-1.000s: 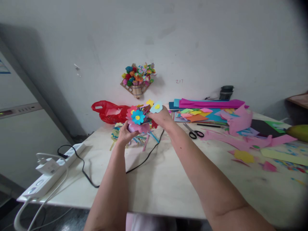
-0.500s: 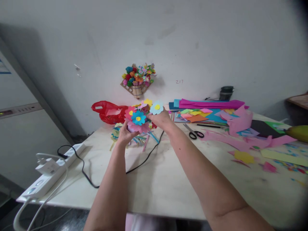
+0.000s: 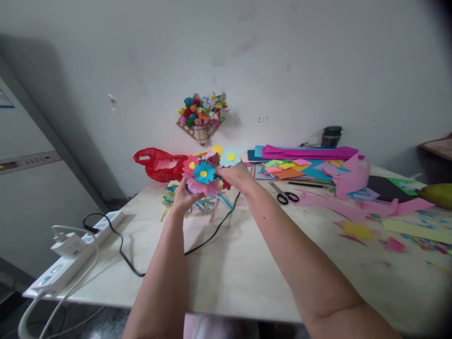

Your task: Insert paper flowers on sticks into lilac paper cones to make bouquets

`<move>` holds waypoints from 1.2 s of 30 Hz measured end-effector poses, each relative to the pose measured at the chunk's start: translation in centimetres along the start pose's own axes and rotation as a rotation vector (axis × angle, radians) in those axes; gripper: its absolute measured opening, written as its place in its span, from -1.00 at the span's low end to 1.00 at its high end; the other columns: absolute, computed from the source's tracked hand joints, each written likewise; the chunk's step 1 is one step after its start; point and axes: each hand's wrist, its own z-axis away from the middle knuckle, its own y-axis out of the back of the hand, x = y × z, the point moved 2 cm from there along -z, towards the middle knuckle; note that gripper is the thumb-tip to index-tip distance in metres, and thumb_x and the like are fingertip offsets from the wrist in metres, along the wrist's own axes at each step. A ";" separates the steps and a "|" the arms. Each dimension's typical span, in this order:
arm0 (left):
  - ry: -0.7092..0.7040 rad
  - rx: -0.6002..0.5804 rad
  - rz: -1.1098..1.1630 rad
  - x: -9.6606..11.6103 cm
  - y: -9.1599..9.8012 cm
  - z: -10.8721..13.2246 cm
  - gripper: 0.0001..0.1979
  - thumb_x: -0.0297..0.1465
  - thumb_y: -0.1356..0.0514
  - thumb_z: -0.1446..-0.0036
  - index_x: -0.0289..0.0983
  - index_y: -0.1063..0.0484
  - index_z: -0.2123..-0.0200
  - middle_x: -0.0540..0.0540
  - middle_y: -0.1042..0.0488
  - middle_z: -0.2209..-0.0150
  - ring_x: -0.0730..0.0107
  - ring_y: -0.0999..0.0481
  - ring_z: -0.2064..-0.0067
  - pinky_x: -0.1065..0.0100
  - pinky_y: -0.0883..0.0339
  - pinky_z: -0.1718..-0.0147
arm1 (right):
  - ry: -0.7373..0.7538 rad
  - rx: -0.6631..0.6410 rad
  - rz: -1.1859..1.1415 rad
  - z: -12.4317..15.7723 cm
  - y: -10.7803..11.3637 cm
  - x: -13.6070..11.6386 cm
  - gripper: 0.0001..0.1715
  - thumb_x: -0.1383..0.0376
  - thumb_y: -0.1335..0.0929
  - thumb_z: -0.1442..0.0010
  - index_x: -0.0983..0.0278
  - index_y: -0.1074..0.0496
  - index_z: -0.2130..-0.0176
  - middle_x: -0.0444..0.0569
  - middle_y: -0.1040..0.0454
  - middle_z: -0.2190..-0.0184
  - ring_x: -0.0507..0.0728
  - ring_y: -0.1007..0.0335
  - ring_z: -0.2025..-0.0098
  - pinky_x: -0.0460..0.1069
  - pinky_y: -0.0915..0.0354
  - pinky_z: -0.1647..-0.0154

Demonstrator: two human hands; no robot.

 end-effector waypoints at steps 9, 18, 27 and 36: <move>-0.034 0.014 0.010 0.2 0.0 0.0 -0.48 -0.29 -0.37 0.33 -0.25 -0.40 0.19 -0.06 -0.51 0.32 0.25 -0.49 0.28 0.28 -0.42 0.28 | 0.059 0.021 0.254 0.4 0.1 -0.8 -0.74 0.32 -0.30 0.00 0.21 -0.50 0.28 0.01 -0.55 0.20 0.27 -0.36 0.00 0.11 -0.24 0.01; -0.054 0.039 0.029 0.2 0.0 -0.1 -0.53 -0.30 -0.39 0.35 -0.28 -0.42 0.27 -0.05 -0.50 0.36 0.29 -0.48 0.33 0.31 -0.40 0.34 | 0.102 0.018 0.270 0.9 0.3 -1.5 -0.70 0.28 -0.28 -0.04 0.19 -0.51 0.22 -0.03 -0.54 0.17 0.26 -0.29 -0.05 0.14 -0.19 -0.04; -0.091 0.032 0.055 -0.1 0.1 -0.2 -0.54 -0.27 -0.38 0.33 -0.31 -0.43 0.28 -0.06 -0.49 0.37 0.31 -0.47 0.35 0.29 -0.39 0.34 | 0.098 0.027 0.269 0.5 0.0 -1.0 -0.68 0.23 -0.29 -0.06 0.21 -0.50 0.19 0.02 -0.53 0.16 0.28 -0.29 -0.06 0.17 -0.18 -0.05; -0.092 0.042 0.020 -0.2 0.1 -0.2 -0.56 -0.30 -0.37 0.33 -0.29 -0.43 0.28 -0.06 -0.50 0.36 0.29 -0.48 0.33 0.31 -0.40 0.37 | 0.104 0.016 0.286 0.7 0.1 -1.3 -0.65 0.29 -0.28 -0.03 0.18 -0.50 0.16 -0.01 -0.53 0.13 0.28 -0.30 -0.05 0.18 -0.17 -0.06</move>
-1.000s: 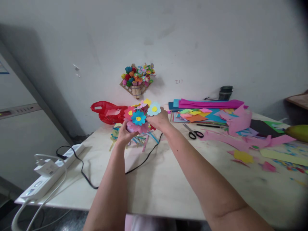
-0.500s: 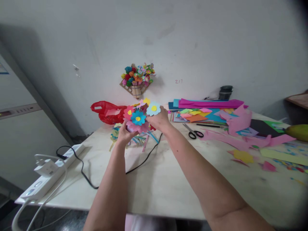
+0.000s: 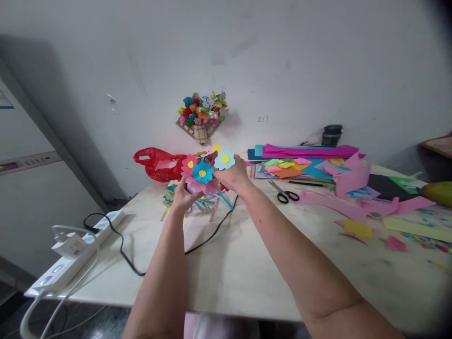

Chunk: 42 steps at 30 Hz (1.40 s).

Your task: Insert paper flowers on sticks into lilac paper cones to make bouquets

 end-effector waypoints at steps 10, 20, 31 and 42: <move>0.034 -0.017 0.030 0.4 0.2 0.0 -0.54 -0.27 -0.36 0.33 -0.30 -0.42 0.29 -0.06 -0.51 0.35 0.30 -0.47 0.33 0.29 -0.39 0.33 | 0.008 0.069 -0.027 -0.1 0.1 0.1 -0.69 0.28 -0.29 -0.04 0.22 -0.51 0.20 0.01 -0.54 0.17 0.25 -0.33 -0.01 0.12 -0.20 -0.02; 0.101 -0.008 -0.005 0.3 0.3 0.0 -0.56 -0.28 -0.36 0.34 -0.29 -0.42 0.30 -0.02 -0.49 0.39 0.34 -0.44 0.36 0.36 -0.36 0.38 | 0.032 0.148 -0.110 -0.2 1.5 0.0 -0.78 0.31 -0.29 -0.09 0.28 -0.52 0.31 -0.01 -0.56 0.28 0.15 -0.41 0.16 0.00 -0.22 0.06; 0.161 0.088 -0.021 -1.0 0.6 0.1 -0.50 -0.24 -0.37 0.32 -0.26 -0.39 0.24 0.00 -0.47 0.36 0.36 -0.44 0.34 0.37 -0.33 0.35 | -0.104 0.425 -0.358 0.3 5.2 1.0 -0.58 0.17 -0.12 -0.28 0.28 -0.47 0.24 -0.04 -0.51 0.34 0.09 -0.44 0.20 -0.04 -0.30 0.18; 0.117 0.464 0.242 1.3 1.4 -0.7 -0.41 -0.27 -0.40 0.38 -0.28 -0.32 0.20 -0.07 -0.48 0.24 0.32 -0.48 0.19 0.28 -0.40 0.16 | -0.538 0.375 -0.723 -2.3 3.5 10.5 -0.61 0.28 -0.05 -0.28 0.37 -0.32 0.10 0.13 -0.52 0.30 0.04 -0.49 0.47 -0.12 -0.27 0.59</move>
